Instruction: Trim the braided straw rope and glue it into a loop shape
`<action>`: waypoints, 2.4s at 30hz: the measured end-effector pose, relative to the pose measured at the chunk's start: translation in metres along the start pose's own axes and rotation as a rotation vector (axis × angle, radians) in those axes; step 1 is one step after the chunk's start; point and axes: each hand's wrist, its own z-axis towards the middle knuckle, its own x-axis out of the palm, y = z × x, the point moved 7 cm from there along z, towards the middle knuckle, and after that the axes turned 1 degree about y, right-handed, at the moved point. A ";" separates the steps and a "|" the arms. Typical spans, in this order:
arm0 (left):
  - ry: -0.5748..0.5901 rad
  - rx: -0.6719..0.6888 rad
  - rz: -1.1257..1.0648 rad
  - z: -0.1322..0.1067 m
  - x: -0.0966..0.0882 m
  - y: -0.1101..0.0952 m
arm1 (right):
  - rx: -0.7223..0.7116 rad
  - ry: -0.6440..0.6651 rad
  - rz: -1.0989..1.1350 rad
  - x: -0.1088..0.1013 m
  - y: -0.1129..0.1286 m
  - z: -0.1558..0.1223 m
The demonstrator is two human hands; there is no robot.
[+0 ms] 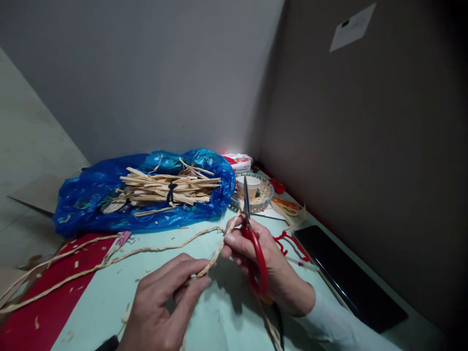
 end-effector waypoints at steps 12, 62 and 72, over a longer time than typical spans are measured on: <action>0.067 -0.590 -0.236 -0.011 0.009 0.033 | -0.091 -0.051 0.164 -0.008 0.002 0.004; 0.005 0.202 0.091 0.019 0.012 -0.017 | -0.180 -0.025 -0.144 0.007 0.013 -0.005; 0.129 -0.697 -0.570 0.014 0.028 0.026 | -0.231 -0.082 -0.199 -0.007 0.024 -0.003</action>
